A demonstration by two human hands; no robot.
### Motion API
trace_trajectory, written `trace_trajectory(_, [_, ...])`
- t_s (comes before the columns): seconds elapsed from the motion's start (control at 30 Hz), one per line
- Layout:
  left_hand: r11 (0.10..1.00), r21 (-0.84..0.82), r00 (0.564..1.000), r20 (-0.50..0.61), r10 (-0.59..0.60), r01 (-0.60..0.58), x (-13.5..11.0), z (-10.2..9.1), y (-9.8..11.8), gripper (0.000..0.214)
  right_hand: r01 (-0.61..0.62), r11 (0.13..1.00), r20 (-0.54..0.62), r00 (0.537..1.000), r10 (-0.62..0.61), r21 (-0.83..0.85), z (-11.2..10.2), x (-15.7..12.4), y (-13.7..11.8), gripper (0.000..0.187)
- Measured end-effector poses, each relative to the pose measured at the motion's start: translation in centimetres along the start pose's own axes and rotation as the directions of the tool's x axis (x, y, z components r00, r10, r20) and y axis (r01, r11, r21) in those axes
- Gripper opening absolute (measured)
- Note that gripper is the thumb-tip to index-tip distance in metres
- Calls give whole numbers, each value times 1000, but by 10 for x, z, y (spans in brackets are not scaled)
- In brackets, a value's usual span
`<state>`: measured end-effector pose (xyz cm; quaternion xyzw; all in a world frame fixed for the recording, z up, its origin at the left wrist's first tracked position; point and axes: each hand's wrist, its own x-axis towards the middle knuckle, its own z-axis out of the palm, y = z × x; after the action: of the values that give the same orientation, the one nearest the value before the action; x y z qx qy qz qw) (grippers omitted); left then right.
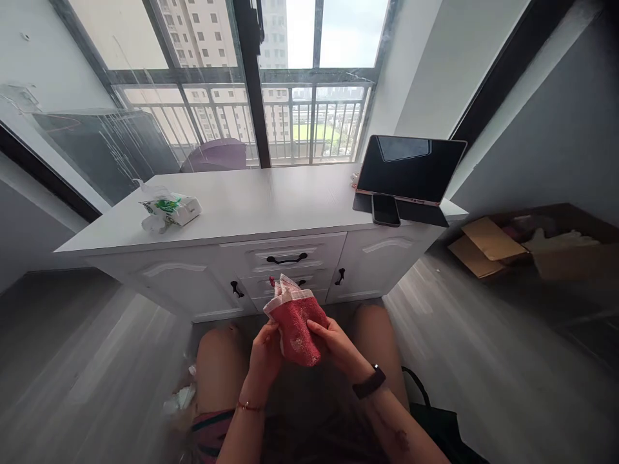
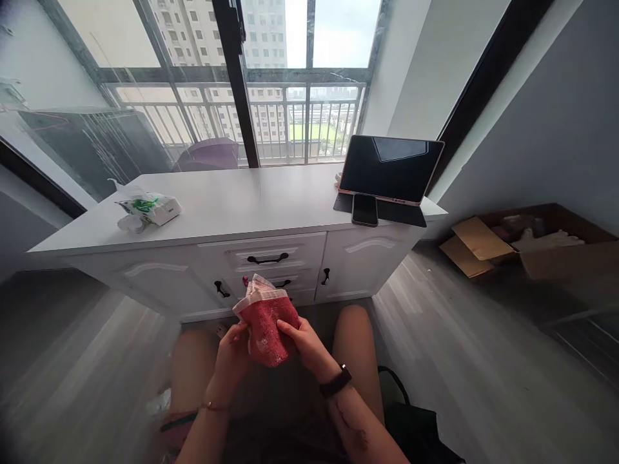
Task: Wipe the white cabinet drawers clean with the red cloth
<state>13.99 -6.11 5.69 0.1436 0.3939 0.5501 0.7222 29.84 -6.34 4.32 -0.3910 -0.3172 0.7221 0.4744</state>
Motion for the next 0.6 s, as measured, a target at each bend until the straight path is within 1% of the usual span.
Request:
trace_trajectory(0.07, [999,-34,1000,28,-12,13,-21,5,-7,30,70,997,-109,992,-71,-13,5,-17,4,38])
trace_trajectory(0.13, [999,-53,998,62,3,1,-35,6,-16,39,166,978,-163,969,-186,-127,7,-28,7,37])
trace_trajectory(0.2, [998,-47,998,52,33,-31,-42,6,-24,42,239,922,-131,948,-289,-304,7,-35,6,35])
trace_trajectory(0.27, [998,-12,998,-26,62,-63,-45,6,-30,46,286,833,-72,930,-360,-475,8,-39,0,35])
trace_trajectory(0.33, [994,30,988,-111,108,-106,-45,8,-33,44,310,736,-48,906,-421,-602,9,-42,-5,36])
trace_trajectory(0.4, [989,58,980,-134,144,-138,-46,10,-34,41,305,666,-65,881,-469,-681,10,-46,-9,37])
trace_trajectory(0.47, [984,68,978,-115,173,-166,-46,11,-34,42,293,633,-110,848,-518,-716,10,-51,-11,38])
trace_trajectory(0.57, [978,72,976,-80,201,-196,-44,9,-34,40,301,604,-178,777,-604,-738,10,-58,-15,38])
trace_trajectory(0.6, [980,69,980,-65,190,-186,-43,7,-35,38,299,610,-193,769,-610,-734,10,-61,-17,38])
